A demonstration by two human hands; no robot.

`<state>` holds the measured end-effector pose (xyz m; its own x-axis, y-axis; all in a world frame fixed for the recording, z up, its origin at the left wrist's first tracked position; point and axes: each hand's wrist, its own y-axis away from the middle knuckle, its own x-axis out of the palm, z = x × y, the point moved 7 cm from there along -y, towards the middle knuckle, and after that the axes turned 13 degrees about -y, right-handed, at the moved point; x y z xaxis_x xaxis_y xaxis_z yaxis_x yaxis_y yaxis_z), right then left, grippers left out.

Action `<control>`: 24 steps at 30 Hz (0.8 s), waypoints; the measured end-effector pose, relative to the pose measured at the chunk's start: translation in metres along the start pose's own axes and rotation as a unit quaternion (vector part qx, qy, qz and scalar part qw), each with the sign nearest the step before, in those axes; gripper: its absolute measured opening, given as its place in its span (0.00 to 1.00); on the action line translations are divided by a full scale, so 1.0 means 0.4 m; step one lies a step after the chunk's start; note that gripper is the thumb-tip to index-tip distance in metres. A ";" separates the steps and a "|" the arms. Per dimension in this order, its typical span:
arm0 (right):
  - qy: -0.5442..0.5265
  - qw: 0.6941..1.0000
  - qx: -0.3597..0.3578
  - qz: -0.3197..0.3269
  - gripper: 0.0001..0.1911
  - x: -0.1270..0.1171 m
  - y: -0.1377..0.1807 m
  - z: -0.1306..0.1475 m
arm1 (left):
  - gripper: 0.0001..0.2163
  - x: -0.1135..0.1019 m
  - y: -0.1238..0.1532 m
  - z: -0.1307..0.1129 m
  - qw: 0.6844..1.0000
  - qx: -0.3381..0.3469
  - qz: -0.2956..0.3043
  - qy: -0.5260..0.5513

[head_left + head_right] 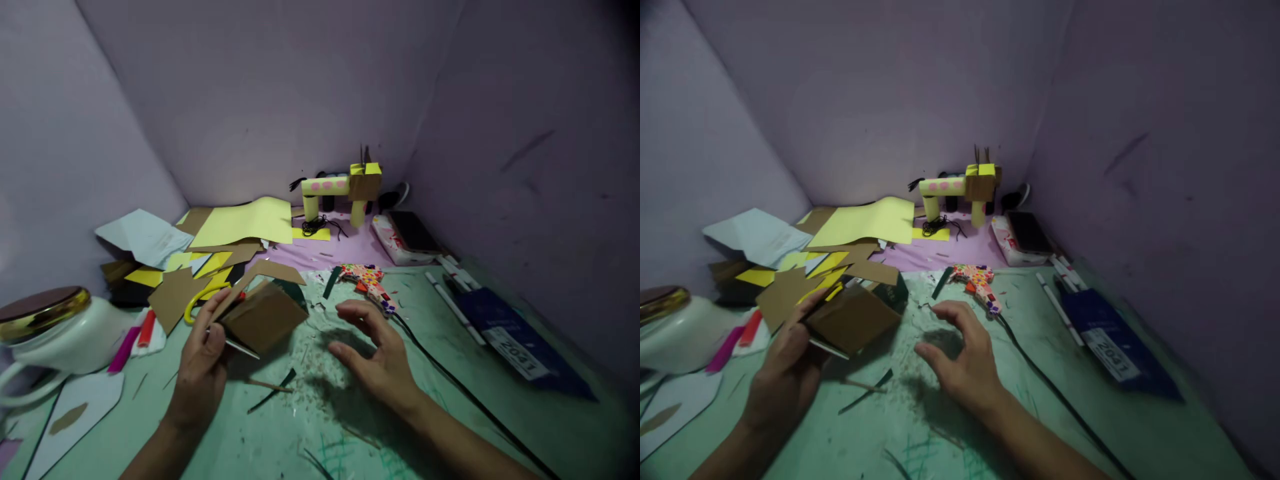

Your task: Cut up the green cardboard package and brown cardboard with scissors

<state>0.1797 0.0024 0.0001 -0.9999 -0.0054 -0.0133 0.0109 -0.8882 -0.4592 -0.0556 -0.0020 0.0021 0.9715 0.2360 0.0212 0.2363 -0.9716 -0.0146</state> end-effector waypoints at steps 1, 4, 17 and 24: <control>-0.007 1.000 0.007 0.018 0.19 0.013 -0.003 -0.002 | 0.22 0.006 0.000 0.005 1.000 -0.007 0.015 0.015; -0.021 0.998 0.022 0.056 0.24 0.044 -0.009 -0.006 | 0.24 0.023 0.002 0.018 0.998 -0.025 0.043 0.038; 0.118 0.969 -0.180 0.121 0.13 0.028 -0.130 0.049 | 0.21 0.010 -0.013 0.050 0.953 -0.233 0.078 0.179; 0.136 0.975 -0.134 0.116 0.19 0.084 -0.239 -0.024 | 0.24 0.028 0.019 0.077 0.925 -0.298 0.150 0.179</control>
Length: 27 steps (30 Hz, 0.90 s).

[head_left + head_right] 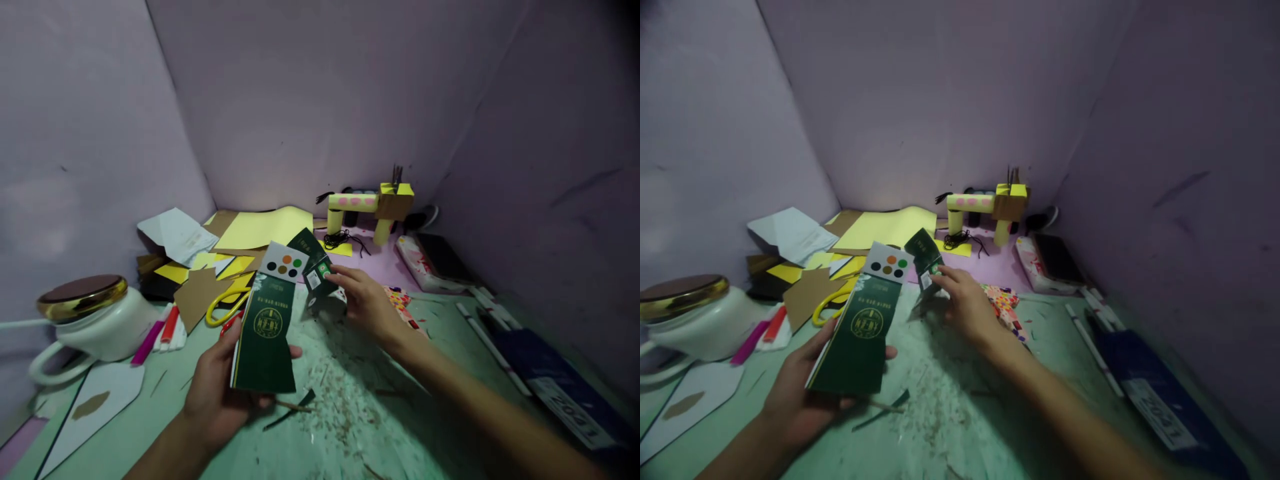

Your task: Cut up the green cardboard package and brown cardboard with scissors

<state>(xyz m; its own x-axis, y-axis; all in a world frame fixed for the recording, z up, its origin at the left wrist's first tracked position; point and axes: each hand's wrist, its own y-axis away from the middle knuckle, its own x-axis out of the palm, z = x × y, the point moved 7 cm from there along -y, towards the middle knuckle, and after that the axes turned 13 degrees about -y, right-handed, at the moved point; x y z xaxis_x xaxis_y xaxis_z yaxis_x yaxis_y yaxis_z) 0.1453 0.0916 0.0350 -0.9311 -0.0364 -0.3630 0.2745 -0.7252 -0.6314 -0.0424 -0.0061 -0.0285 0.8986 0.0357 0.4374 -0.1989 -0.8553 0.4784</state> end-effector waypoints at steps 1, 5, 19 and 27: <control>0.004 1.000 0.011 -0.010 0.20 0.001 0.007 0.006 | 0.24 0.005 0.005 0.012 1.000 -0.020 0.014 0.000; -0.099 0.981 0.148 -0.080 0.19 -0.019 0.065 0.036 | 0.23 0.039 0.044 0.073 0.991 -0.111 0.078 0.009; -0.333 0.841 0.425 0.022 0.14 0.068 0.234 -0.039 | 0.19 0.044 0.060 0.064 0.881 0.080 -0.069 -0.461; -0.334 0.834 0.427 0.097 0.16 0.104 0.215 -0.024 | 0.13 0.115 -0.059 0.005 0.883 0.091 0.035 -0.459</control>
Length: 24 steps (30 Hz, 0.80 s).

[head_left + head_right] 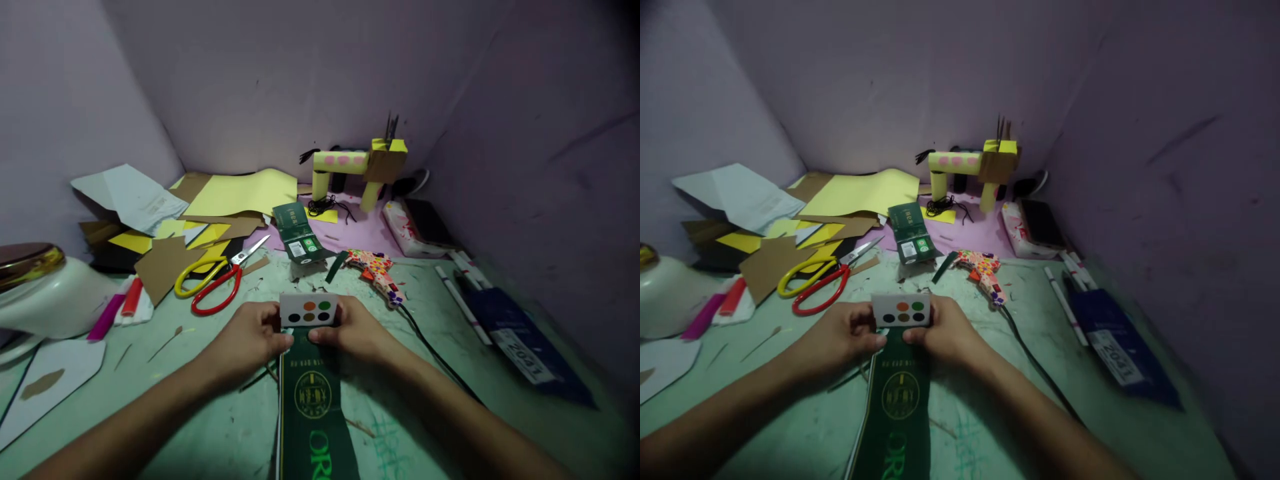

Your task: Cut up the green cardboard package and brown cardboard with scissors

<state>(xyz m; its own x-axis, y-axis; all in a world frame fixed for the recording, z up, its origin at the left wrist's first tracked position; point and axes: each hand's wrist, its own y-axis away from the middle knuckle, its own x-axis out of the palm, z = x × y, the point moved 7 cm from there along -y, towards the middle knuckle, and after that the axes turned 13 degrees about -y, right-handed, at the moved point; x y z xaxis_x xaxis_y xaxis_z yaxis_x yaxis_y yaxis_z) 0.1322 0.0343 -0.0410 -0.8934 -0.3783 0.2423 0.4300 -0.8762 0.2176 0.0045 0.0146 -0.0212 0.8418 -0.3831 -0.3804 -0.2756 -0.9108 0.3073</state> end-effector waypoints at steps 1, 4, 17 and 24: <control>0.005 1.000 0.006 0.015 0.16 0.004 -0.001 0.001 | 0.10 0.014 -0.013 -0.002 0.999 -0.004 0.046 0.019; 0.040 0.997 0.038 0.056 0.13 0.004 -0.002 0.003 | 0.05 0.017 -0.035 0.001 0.995 -0.019 0.102 0.005; 0.352 0.922 0.068 0.145 0.05 0.011 -0.039 0.053 | 0.07 0.008 -0.056 -0.016 0.964 0.018 0.132 -0.231; 0.409 0.896 0.028 0.170 0.07 0.030 -0.034 0.062 | 0.08 0.014 -0.055 -0.031 0.935 0.045 0.151 -0.317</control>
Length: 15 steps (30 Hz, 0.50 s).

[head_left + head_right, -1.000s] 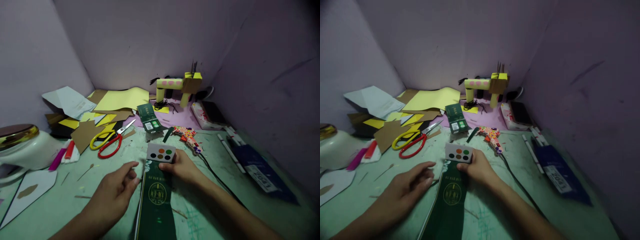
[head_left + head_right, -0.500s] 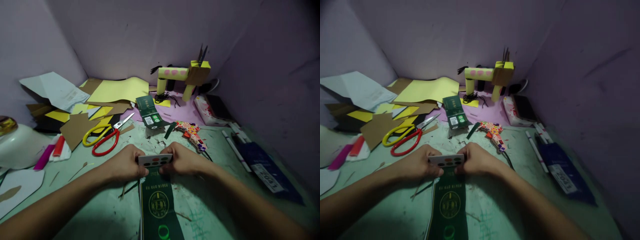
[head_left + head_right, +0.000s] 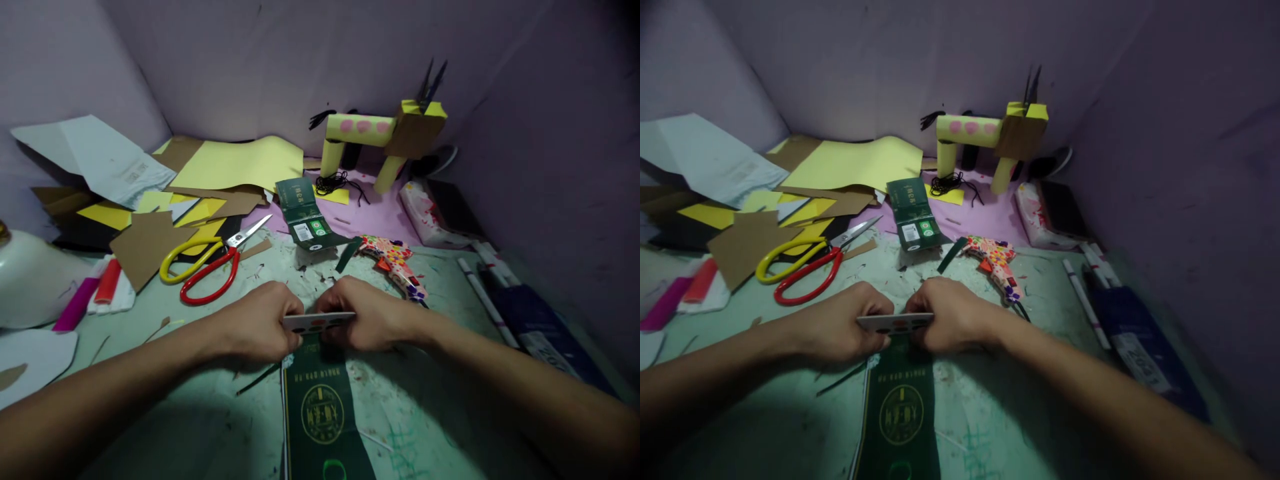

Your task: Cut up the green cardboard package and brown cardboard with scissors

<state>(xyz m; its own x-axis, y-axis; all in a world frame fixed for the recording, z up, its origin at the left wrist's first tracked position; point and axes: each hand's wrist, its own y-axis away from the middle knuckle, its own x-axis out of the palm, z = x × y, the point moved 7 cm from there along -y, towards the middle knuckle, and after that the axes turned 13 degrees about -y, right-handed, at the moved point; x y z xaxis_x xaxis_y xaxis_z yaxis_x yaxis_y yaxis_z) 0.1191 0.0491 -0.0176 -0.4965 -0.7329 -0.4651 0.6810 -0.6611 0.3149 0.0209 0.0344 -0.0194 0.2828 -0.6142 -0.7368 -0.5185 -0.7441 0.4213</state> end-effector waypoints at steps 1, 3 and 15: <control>0.010 1.000 -0.013 -0.003 0.08 0.001 0.001 0.005 | 0.08 0.000 0.000 -0.001 1.000 0.003 -0.005 -0.008; 0.032 0.999 -0.038 -0.007 0.08 0.004 0.004 0.015 | 0.08 -0.001 0.000 -0.004 0.999 0.018 -0.023 -0.023; 0.130 0.981 -0.140 -0.018 0.11 0.035 0.033 0.040 | 0.07 0.011 0.007 -0.026 0.989 0.095 -0.050 -0.103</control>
<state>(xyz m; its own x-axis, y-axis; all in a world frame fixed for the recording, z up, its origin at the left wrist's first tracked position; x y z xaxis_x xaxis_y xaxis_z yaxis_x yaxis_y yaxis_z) 0.1125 0.0276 -0.0066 -0.3928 -0.6204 -0.6788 0.8049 -0.5889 0.0725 0.0291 0.0271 -0.0161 0.1795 -0.4594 -0.8699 -0.6439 -0.7234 0.2492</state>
